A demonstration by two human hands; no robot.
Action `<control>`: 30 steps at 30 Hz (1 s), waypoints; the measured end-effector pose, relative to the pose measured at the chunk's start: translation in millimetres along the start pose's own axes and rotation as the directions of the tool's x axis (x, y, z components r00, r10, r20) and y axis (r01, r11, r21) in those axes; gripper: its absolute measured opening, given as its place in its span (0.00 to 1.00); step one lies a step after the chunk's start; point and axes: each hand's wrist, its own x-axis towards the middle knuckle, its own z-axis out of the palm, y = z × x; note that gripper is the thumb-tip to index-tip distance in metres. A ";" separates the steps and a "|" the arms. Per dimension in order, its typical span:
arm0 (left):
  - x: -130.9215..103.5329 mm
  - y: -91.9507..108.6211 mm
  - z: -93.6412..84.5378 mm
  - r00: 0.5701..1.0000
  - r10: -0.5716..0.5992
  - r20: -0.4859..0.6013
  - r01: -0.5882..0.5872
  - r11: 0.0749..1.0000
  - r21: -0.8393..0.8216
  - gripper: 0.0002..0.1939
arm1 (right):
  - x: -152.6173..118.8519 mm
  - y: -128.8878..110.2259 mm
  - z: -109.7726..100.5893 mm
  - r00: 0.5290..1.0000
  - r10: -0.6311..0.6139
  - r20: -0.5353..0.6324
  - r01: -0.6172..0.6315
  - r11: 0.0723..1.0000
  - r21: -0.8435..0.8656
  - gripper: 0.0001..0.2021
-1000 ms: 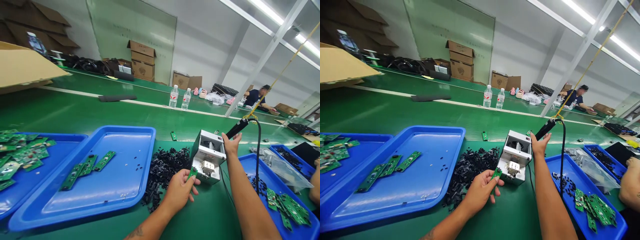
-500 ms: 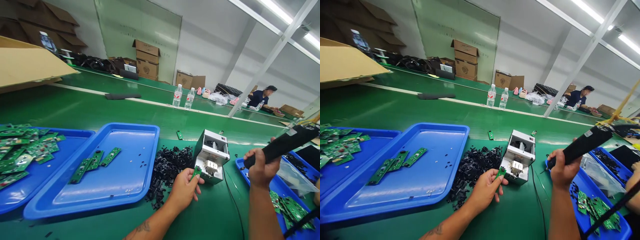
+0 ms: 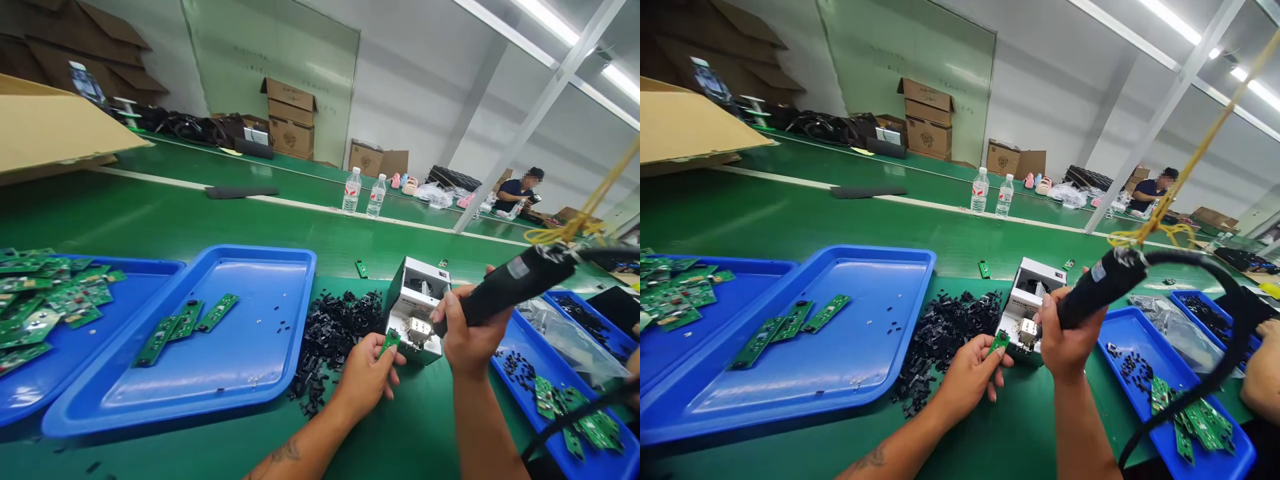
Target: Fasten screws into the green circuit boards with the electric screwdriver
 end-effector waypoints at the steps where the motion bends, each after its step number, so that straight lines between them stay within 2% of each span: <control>1: 0.2 -0.7 0.7 1.000 0.000 -0.002 0.000 1.000 -0.001 0.19 | -4.5 2.0 2.5 0.999 -0.045 -0.013 0.044 0.999 -0.018 0.34; 3: 0.5 -1.4 2.1 1.000 -0.001 -0.004 0.001 1.000 -0.006 0.18 | -14.9 7.1 4.1 0.996 -0.095 0.000 0.095 0.994 -0.053 0.34; 6: 0.4 -0.3 3.8 1.000 -0.006 -0.003 0.006 1.000 -0.016 0.18 | -28.1 12.9 1.7 0.994 -0.105 0.034 0.107 0.991 -0.081 0.29; 10: -0.5 3.5 4.9 1.000 0.004 -0.008 -0.005 1.000 -0.030 0.18 | -31.2 7.3 2.6 0.998 -0.002 0.059 0.005 0.999 -0.046 0.27; 13: -1.5 6.0 5.7 1.000 -0.001 -0.011 0.001 1.000 -0.030 0.17 | -27.3 -4.9 9.0 0.998 0.053 0.018 -0.053 0.999 -0.009 0.31; 18: -2.8 8.1 7.0 1.000 -0.012 -0.020 0.012 1.000 -0.009 0.13 | -23.8 -18.2 20.1 0.992 -0.065 -0.105 0.069 0.997 0.033 0.33; 25: -2.5 10.3 6.4 0.999 -0.028 -0.022 0.028 1.000 -0.010 0.13 | -25.5 -12.4 25.7 0.995 -0.065 -0.071 0.071 0.993 0.089 0.34; 30: -2.9 11.6 7.7 0.999 -0.035 -0.037 0.034 0.999 -0.030 0.17 | -28.1 -8.3 27.8 0.997 -0.046 -0.061 0.051 0.996 0.078 0.35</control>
